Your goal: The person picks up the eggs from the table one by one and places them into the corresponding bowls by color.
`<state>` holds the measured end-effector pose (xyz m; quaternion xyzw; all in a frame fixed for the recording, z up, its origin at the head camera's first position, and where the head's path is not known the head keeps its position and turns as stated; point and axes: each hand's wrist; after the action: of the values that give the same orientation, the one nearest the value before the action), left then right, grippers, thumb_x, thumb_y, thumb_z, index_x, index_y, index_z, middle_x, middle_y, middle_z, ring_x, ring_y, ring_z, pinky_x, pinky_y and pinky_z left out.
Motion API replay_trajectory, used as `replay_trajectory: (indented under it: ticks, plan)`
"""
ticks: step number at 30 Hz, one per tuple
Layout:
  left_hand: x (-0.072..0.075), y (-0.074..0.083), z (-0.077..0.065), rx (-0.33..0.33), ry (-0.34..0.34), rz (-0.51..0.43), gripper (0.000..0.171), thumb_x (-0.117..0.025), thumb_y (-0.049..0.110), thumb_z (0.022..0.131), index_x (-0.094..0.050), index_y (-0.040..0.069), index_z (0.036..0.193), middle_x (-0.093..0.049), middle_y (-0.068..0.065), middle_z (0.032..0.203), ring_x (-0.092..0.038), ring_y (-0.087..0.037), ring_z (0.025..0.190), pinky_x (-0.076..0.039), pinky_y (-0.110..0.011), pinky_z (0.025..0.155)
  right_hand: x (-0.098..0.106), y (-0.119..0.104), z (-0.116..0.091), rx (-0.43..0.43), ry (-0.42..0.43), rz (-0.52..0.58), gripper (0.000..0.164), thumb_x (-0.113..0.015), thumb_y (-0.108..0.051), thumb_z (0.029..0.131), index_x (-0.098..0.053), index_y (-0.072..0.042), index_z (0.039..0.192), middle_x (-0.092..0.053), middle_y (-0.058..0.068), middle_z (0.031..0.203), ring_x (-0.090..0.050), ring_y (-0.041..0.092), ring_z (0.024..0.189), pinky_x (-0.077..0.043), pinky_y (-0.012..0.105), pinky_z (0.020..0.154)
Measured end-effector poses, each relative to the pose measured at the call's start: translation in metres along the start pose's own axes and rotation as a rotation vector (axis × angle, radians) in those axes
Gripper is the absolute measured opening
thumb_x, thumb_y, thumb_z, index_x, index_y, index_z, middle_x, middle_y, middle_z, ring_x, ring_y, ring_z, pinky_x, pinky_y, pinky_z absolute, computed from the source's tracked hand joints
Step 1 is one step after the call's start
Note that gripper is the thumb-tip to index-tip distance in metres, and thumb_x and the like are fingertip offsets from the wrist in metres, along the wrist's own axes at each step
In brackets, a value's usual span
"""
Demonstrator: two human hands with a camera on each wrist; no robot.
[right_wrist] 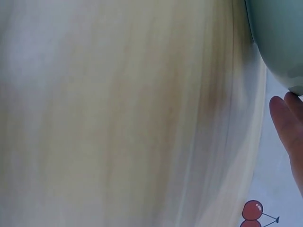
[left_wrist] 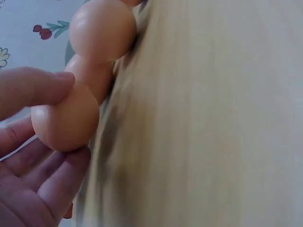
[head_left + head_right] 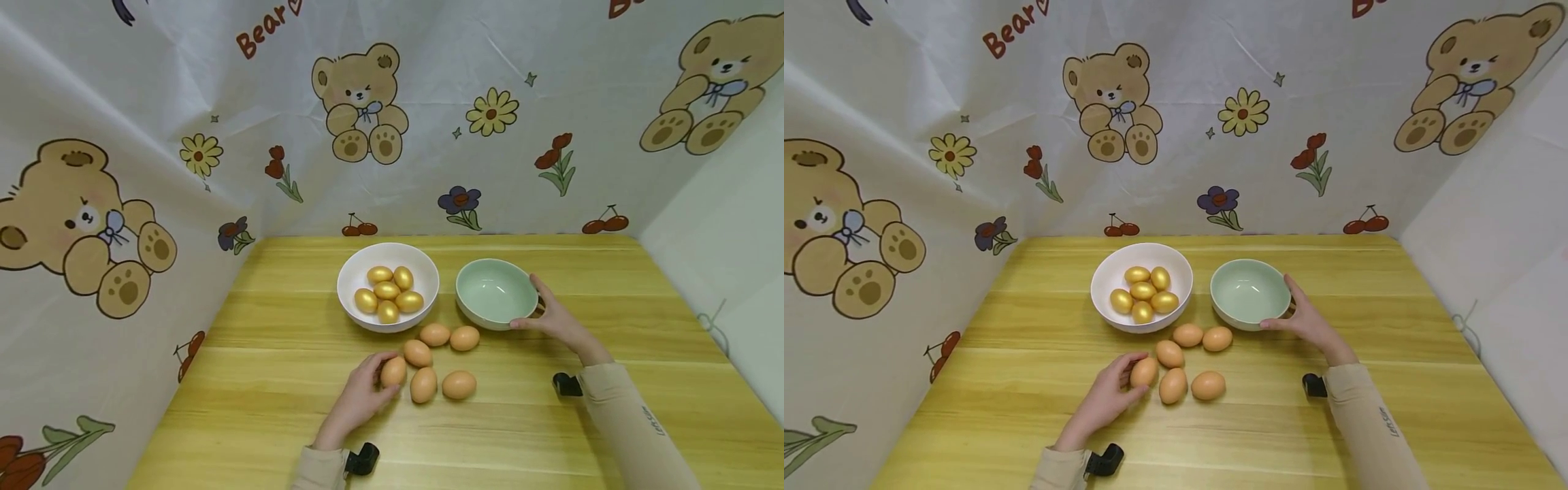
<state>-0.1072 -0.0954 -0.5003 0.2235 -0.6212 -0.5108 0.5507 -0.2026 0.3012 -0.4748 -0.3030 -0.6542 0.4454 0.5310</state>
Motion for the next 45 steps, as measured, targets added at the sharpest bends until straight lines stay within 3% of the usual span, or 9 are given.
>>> replay_trajectory:
  ticks: [5,9,15,21,26,33,39,45]
  plan:
    - [0.009,0.009,0.003,-0.04,-0.027,-0.13,0.05,-0.069,0.008,0.084,-0.049,0.008,0.13,-0.05,-0.004,0.129,-0.048,-0.023,0.117,-0.045,-0.031,0.094,0.0,0.0,-0.001,-0.01,-0.005,-0.021,0.113,-0.076,-0.018,0.079,0.014,-0.01,0.147,0.007,0.02,0.151,-0.009,0.047,0.133,-0.022,0.061,0.102]
    - [0.015,0.023,0.016,-0.096,-0.037,-0.178,0.05,-0.069,0.011,0.085,-0.048,0.009,0.131,-0.05,-0.004,0.13,-0.047,-0.021,0.118,-0.044,-0.032,0.094,0.0,-0.001,-0.001,-0.005,-0.002,-0.023,0.113,-0.076,-0.018,0.079,0.013,-0.01,0.147,0.007,0.02,0.151,-0.01,0.047,0.133,-0.022,0.061,0.103]
    - [0.016,0.047,0.05,-0.198,-0.061,-0.175,0.052,-0.066,0.005,0.086,-0.044,0.002,0.133,-0.046,-0.013,0.134,-0.046,-0.025,0.12,-0.043,-0.035,0.096,0.001,-0.003,-0.002,-0.003,-0.005,-0.024,0.113,-0.076,-0.018,0.078,0.013,-0.008,0.147,0.006,0.022,0.151,-0.01,0.047,0.132,-0.023,0.06,0.103]
    - [0.009,0.065,0.088,-0.223,-0.16,-0.082,0.052,-0.066,0.01,0.087,-0.044,0.007,0.134,-0.047,-0.005,0.132,-0.048,-0.016,0.117,-0.042,-0.026,0.096,0.0,-0.004,-0.005,-0.014,-0.019,-0.007,0.113,-0.076,-0.018,0.078,0.014,-0.008,0.147,0.006,0.024,0.15,-0.01,0.048,0.132,-0.023,0.062,0.102]
    - [0.009,0.086,0.12,-0.259,-0.237,-0.009,0.051,-0.065,0.014,0.088,-0.045,0.004,0.134,-0.049,-0.005,0.131,-0.048,-0.013,0.116,-0.041,-0.023,0.096,-0.001,-0.007,-0.005,-0.007,-0.004,-0.015,0.113,-0.077,-0.018,0.078,0.012,-0.004,0.147,0.003,0.026,0.15,-0.011,0.049,0.131,-0.024,0.062,0.101]
    - [0.012,0.106,0.167,-0.197,-0.318,-0.035,0.051,-0.065,0.013,0.088,-0.045,0.006,0.135,-0.048,-0.005,0.132,-0.049,-0.015,0.116,-0.042,-0.02,0.094,0.001,-0.011,-0.004,-0.009,-0.013,-0.005,0.111,-0.076,-0.016,0.079,0.012,-0.004,0.146,0.005,0.026,0.149,-0.01,0.049,0.131,-0.023,0.062,0.102]
    - [0.001,0.097,0.196,-0.065,-0.31,0.01,0.053,-0.067,0.016,0.087,-0.046,0.013,0.135,-0.049,-0.003,0.129,-0.053,-0.017,0.111,-0.046,-0.02,0.087,0.001,-0.014,-0.004,-0.03,-0.023,-0.025,0.11,-0.075,-0.014,0.079,0.012,-0.004,0.146,0.006,0.027,0.149,-0.009,0.051,0.131,-0.022,0.063,0.102]
    - [-0.019,0.09,0.216,-0.018,-0.28,0.018,0.052,-0.066,0.017,0.087,-0.047,0.013,0.135,-0.05,-0.001,0.129,-0.053,-0.016,0.109,-0.048,-0.022,0.082,0.003,-0.016,-0.005,-0.022,-0.021,-0.015,0.11,-0.075,-0.014,0.079,0.012,-0.003,0.146,0.005,0.026,0.149,-0.01,0.05,0.131,-0.022,0.063,0.102]
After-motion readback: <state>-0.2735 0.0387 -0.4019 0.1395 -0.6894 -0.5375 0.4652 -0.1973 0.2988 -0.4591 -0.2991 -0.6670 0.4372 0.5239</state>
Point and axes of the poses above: each hand's wrist, its own z-axis towards the middle knuckle, its own x-axis out of the back of the hand, y = z × x
